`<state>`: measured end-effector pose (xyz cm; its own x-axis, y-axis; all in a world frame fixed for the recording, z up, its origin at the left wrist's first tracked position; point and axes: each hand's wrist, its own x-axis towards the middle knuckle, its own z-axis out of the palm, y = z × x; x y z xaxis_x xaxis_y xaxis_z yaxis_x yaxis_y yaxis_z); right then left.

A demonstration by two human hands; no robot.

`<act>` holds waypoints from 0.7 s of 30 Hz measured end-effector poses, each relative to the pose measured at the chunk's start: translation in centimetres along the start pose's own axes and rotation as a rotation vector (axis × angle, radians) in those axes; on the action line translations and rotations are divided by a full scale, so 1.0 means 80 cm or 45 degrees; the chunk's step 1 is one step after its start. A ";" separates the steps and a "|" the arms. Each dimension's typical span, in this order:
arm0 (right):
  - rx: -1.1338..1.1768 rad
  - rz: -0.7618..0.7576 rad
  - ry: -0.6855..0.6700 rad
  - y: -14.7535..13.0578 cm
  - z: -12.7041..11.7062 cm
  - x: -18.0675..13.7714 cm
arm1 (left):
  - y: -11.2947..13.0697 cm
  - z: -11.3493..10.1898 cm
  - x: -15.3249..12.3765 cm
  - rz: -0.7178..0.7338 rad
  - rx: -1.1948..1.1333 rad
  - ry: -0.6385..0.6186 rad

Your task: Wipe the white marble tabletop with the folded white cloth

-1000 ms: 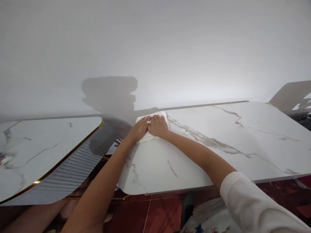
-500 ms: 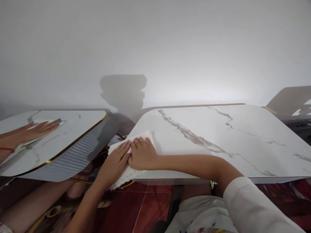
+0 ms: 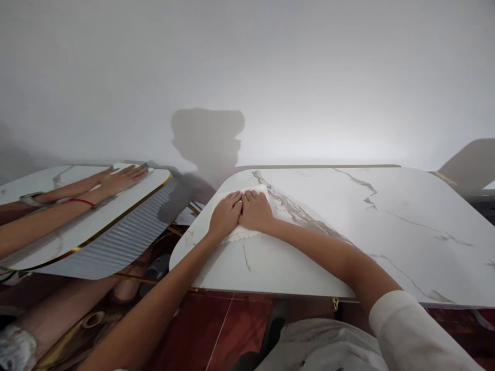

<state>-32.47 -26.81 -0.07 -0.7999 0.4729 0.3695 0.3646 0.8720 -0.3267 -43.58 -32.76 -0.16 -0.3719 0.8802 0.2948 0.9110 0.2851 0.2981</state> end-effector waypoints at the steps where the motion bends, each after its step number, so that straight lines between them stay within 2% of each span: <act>1: -0.008 0.004 0.005 0.009 0.000 0.010 | 0.000 0.003 0.014 0.012 -0.011 -0.001; 12: -0.016 0.217 0.036 0.089 0.013 0.112 | -0.013 0.037 0.152 0.200 -0.218 0.061; 17: -0.043 0.321 0.092 0.107 0.025 0.142 | -0.020 0.048 0.190 0.174 -0.345 0.050; 21: -0.067 0.349 0.114 0.107 0.027 0.148 | -0.023 0.050 0.201 0.169 -0.381 0.010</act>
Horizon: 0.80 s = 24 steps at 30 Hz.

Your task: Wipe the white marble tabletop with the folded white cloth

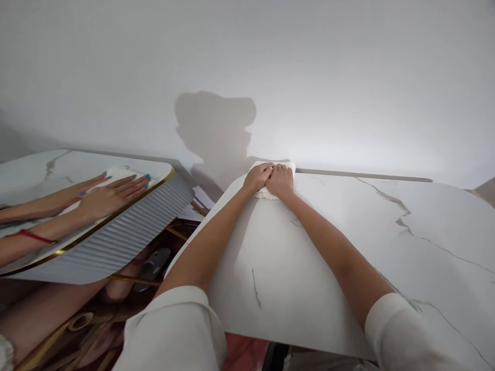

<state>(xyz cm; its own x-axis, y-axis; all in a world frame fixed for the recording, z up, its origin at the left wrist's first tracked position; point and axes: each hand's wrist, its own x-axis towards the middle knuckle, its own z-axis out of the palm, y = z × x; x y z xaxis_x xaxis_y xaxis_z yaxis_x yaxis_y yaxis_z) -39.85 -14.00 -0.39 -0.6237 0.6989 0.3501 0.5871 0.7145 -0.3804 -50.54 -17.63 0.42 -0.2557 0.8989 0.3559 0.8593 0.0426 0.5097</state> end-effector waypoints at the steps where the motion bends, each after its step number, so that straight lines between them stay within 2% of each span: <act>1: -0.010 0.007 -0.007 -0.001 -0.001 -0.001 | 0.000 0.000 0.000 0.001 0.002 -0.004; 8: -0.083 0.024 -0.079 -0.014 -0.018 -0.033 | 0.007 -0.002 -0.030 0.056 0.059 -0.013; 13: -0.068 -0.047 0.028 -0.038 -0.021 -0.082 | 0.012 -0.015 -0.079 0.093 0.138 0.005; 17: -0.045 -0.093 -0.023 -0.068 -0.026 -0.129 | 0.018 -0.034 -0.138 0.117 0.239 -0.003; 24: 0.053 -0.328 -0.188 -0.116 -0.054 -0.228 | 0.048 -0.065 -0.275 0.042 0.429 0.087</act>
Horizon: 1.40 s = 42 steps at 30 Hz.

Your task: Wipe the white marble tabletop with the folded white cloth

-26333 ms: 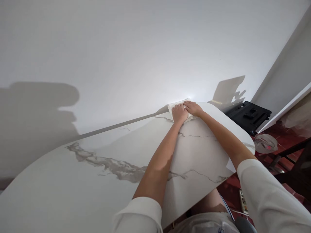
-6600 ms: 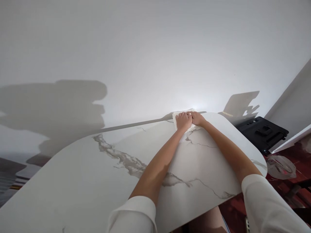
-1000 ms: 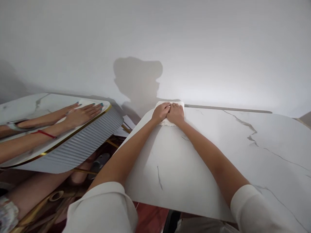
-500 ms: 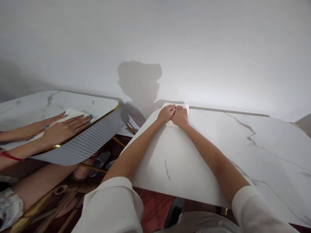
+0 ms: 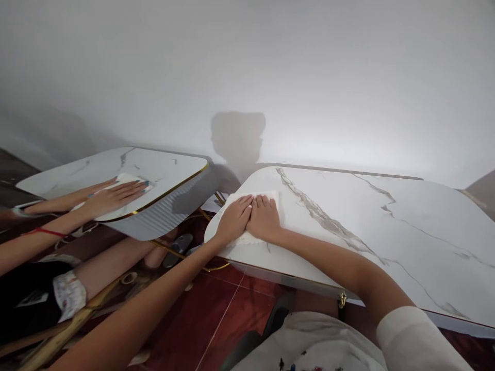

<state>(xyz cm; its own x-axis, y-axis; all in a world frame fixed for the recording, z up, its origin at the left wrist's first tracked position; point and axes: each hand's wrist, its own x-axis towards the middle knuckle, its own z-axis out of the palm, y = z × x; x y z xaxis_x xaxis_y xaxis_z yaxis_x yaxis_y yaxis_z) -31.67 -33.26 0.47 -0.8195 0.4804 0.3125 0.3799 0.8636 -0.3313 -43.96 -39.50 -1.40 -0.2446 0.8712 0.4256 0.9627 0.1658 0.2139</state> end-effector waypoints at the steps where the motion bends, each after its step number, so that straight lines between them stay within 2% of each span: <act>1: 0.019 -0.034 -0.018 -0.007 -0.003 -0.013 | 0.007 -0.006 -0.018 -0.018 0.018 0.005; 5: 0.076 -0.148 -0.095 -0.016 -0.019 -0.061 | 0.047 -0.017 -0.070 -0.199 0.076 0.052; 9: 0.090 -0.212 -0.154 0.007 -0.041 -0.097 | 0.096 -0.006 -0.087 -0.291 0.111 0.038; 12: 0.065 -0.178 -0.154 0.038 -0.055 -0.109 | 0.126 0.010 -0.071 -0.271 0.092 -0.041; 16: 0.005 -0.087 -0.097 0.082 -0.062 -0.098 | 0.144 0.027 -0.018 -0.185 -0.055 -0.127; 22: -0.097 -0.066 0.033 0.140 -0.058 -0.033 | 0.128 0.051 0.073 -0.178 -0.393 -0.013; 30: -0.093 0.112 0.014 0.183 -0.048 0.067 | 0.068 0.092 0.175 -0.109 -0.439 0.013; 36: -0.147 0.189 0.044 0.202 -0.038 0.114 | 0.045 0.108 0.229 -0.055 -0.478 0.033; 42: -0.170 0.247 0.105 0.214 -0.031 0.139 | 0.035 0.119 0.260 -0.015 -0.466 0.022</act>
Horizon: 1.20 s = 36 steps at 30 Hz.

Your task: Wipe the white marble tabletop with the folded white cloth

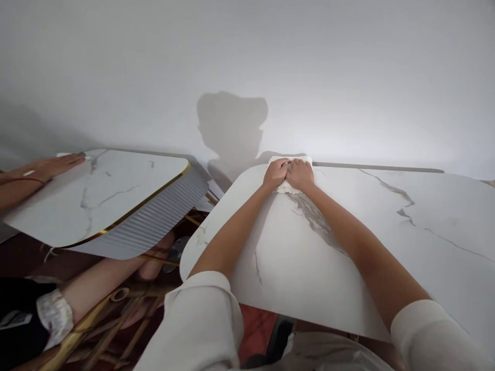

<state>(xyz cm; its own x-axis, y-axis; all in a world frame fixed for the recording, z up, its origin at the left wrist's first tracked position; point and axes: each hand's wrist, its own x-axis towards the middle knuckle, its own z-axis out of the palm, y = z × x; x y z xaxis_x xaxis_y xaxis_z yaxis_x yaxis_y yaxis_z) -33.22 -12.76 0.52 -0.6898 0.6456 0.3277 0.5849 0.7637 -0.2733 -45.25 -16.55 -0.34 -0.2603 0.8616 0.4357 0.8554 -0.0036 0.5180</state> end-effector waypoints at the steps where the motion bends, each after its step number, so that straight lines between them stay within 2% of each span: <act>1: -0.007 0.011 -0.001 0.000 0.000 0.002 | -0.002 0.001 0.003 0.009 0.008 -0.007; 5: -0.031 0.037 -0.026 -0.002 0.000 0.001 | -0.005 0.006 0.007 0.045 0.146 -0.026; 8: -0.040 0.076 -0.042 -0.005 -0.002 -0.007 | 0.000 0.006 0.004 0.034 0.286 -0.099; 13: -0.063 0.085 -0.030 -0.020 -0.009 -0.041 | 0.015 -0.005 -0.025 0.155 0.371 -0.231; 18: -0.075 0.068 -0.002 -0.060 -0.012 -0.099 | 0.026 -0.035 -0.088 0.194 0.295 -0.218; 22: -0.017 -0.016 0.016 -0.101 -0.016 -0.150 | 0.035 -0.065 -0.157 0.096 0.325 -0.147; 27: 0.088 -0.178 -0.070 -0.135 -0.032 -0.213 | 0.063 -0.094 -0.246 0.052 0.437 -0.109; 32: 0.156 -0.300 -0.132 -0.132 -0.056 -0.271 | 0.107 -0.091 -0.310 -0.066 0.516 -0.093; 36: 0.155 -0.340 -0.163 -0.104 -0.074 -0.305 | 0.135 -0.067 -0.331 -0.107 0.492 -0.104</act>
<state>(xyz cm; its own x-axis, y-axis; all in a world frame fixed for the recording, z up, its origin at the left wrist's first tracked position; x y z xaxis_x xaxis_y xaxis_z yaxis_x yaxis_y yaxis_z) -18.76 -34.90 0.15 -0.8647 0.4114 0.2882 0.3259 0.8961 -0.3014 -31.52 -42.13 -2.35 -0.3132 0.8883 0.3360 0.9421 0.2461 0.2276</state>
